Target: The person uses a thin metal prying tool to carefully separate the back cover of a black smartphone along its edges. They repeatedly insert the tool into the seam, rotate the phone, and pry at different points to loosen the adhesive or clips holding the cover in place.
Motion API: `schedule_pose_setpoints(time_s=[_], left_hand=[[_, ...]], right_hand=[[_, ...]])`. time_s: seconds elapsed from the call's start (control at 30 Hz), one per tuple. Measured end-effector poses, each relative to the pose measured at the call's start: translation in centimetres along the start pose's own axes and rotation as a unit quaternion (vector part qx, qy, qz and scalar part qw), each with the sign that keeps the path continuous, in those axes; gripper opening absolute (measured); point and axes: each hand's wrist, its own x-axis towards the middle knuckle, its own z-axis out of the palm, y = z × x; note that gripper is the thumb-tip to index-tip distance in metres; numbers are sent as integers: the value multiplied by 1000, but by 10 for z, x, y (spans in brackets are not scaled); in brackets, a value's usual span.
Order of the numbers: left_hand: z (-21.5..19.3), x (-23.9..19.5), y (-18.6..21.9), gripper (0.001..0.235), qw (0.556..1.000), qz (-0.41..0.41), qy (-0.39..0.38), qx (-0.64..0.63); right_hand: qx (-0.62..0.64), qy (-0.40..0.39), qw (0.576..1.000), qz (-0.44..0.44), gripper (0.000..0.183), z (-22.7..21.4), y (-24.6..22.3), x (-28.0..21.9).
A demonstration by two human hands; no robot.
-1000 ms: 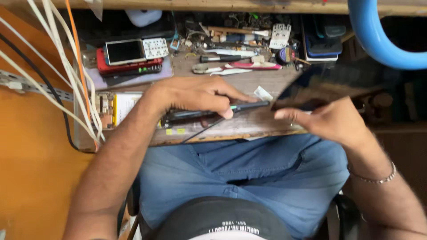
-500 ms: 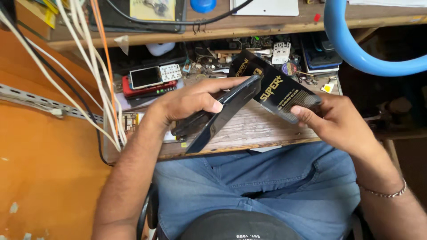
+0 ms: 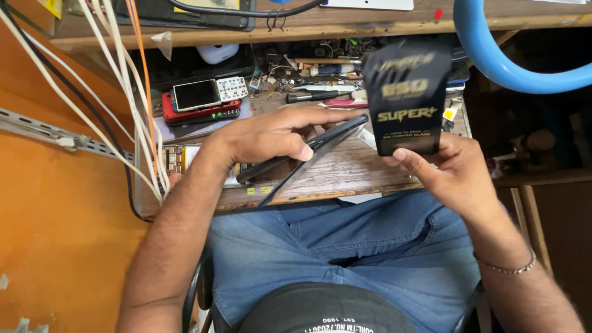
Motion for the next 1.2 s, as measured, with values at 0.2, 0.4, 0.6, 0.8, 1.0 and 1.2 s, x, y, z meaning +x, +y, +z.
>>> schedule_pose_setpoints(time_s=[0.2,0.4,0.6,0.8,1.0,1.2], left_hand=[[3,-2,-10,98,993,-25,-21,-113],[10,1,-17,98,979,26,-38,-197],[8,-5,-11,100,961,54,-40,-269],[6,-7,0,102,930,54,-34,-363],[5,-7,6,105,926,47,-25,-374],[10,-5,-4,104,924,19,-32,-380]], right_hand=[[102,39,985,-133,17,18,-8,-3],[202,123,958,-161,14,26,-11,7],[174,131,965,-143,15,34,-18,10],[198,99,963,-157,14,34,-14,10],[205,86,967,-121,19,36,-9,9],[201,102,966,-124,19,40,-17,9]])
